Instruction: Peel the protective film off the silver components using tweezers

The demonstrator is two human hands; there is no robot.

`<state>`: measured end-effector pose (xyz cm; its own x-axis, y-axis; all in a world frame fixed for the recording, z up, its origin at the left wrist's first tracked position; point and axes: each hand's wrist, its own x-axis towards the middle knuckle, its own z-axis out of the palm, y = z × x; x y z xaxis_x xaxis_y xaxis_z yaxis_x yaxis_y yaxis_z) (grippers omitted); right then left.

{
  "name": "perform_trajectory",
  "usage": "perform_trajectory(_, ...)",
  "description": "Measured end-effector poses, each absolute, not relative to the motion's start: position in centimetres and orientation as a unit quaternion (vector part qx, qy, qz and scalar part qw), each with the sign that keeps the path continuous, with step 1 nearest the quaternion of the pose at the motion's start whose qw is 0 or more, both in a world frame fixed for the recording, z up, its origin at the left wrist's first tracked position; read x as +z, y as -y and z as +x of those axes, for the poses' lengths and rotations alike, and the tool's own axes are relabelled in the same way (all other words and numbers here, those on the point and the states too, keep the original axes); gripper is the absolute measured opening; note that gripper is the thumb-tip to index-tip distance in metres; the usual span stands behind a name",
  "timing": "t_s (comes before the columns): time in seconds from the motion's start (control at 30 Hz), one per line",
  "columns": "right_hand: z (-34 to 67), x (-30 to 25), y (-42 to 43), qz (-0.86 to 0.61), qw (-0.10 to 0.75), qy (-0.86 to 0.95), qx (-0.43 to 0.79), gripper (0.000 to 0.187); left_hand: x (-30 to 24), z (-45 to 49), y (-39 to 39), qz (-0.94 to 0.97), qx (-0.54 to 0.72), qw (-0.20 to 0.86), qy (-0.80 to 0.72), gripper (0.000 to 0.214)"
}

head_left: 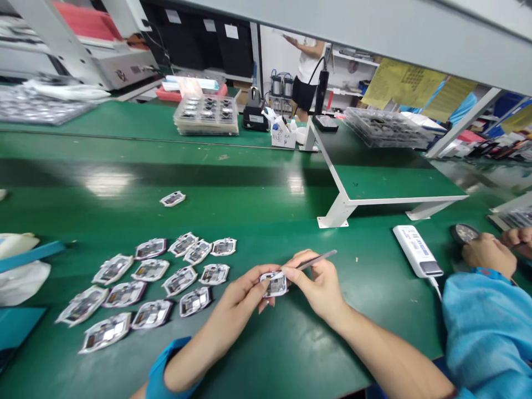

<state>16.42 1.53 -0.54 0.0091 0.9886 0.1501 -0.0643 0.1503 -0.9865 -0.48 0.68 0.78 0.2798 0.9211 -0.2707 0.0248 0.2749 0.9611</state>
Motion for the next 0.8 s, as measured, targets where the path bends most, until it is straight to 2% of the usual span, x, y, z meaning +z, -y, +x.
perform_trajectory(0.23,16.6,-0.6,-1.5,-0.435,0.570,0.538,0.444,0.004,0.7,-0.1,-0.7,0.420,0.394,0.662,-0.480,0.032)
perform_trajectory(0.37,16.8,-0.6,-1.4,-0.421,0.597,0.570,0.377,0.005,1.1,-0.1,-0.7,0.338,0.424,0.708,-0.452,0.026)
perform_trajectory(0.57,16.8,-0.4,-1.2,-0.421,0.587,0.626,0.295,0.007,1.2,0.0,-0.5,0.334,0.430,0.714,-0.439,0.026)
perform_trajectory(0.8,16.7,-0.7,-1.1,-0.464,0.598,0.570,0.321,0.004,1.8,0.2,-0.4,0.347,0.421,0.712,-0.442,0.025)
